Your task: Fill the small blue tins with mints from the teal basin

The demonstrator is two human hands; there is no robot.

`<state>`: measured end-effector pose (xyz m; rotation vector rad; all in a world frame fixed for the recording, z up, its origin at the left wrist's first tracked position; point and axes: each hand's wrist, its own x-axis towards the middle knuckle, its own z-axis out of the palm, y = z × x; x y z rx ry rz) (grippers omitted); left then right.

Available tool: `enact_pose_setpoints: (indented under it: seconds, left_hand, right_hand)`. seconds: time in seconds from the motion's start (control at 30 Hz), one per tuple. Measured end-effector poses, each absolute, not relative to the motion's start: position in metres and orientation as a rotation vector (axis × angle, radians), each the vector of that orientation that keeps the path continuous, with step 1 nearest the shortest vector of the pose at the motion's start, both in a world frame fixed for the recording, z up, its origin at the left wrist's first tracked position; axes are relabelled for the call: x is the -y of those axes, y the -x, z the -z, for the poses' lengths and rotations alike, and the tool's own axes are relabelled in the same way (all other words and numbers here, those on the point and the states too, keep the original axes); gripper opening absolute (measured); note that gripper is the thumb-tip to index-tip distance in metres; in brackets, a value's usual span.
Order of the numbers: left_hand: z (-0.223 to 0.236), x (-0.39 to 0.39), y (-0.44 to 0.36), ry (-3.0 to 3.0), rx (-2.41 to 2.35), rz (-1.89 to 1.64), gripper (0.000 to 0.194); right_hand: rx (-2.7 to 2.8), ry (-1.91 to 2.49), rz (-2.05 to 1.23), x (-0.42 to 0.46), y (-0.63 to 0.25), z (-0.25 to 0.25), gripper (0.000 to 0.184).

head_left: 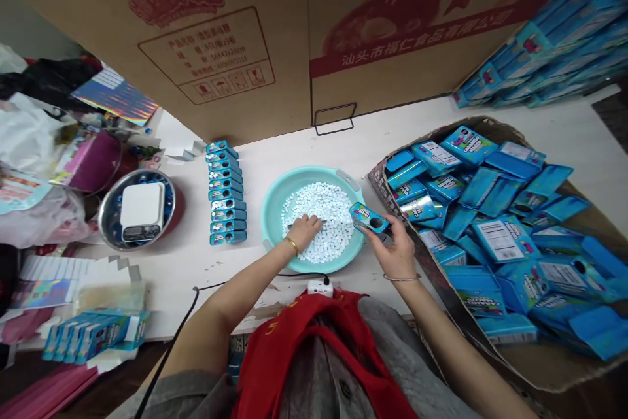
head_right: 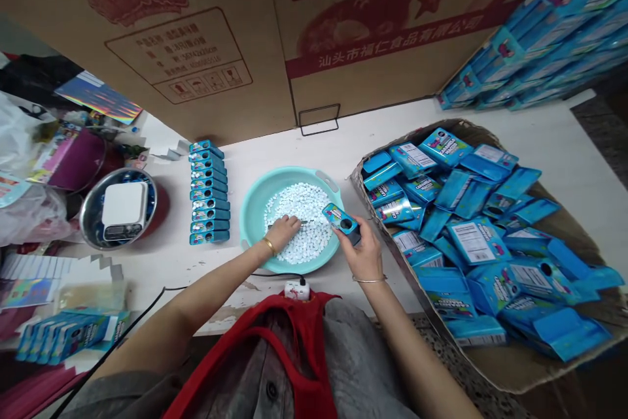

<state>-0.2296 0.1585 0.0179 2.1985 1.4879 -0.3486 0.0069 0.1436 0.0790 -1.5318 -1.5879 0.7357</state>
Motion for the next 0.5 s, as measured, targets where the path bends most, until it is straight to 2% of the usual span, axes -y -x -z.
enact_pose_setpoints:
  seconds: [0.27, 0.37, 0.5]
  left_hand:
    - [-0.033, -0.132, 0.242, -2.051, -1.267, 0.21, 0.031]
    - [-0.058, -0.13, 0.259, -1.978, -1.237, 0.046, 0.031]
    - [-0.113, -0.135, 0.272, -1.993, -1.199, -0.162, 0.022]
  right_hand:
    - [1.591, 1.492, -0.689, -0.144, -0.012, -0.079, 0.041]
    - [1.653, 1.471, -0.64, -0.144, -0.011, -0.082, 0.039]
    - [1.793, 1.426, -0.581, -0.143, -0.005, -0.079, 0.039]
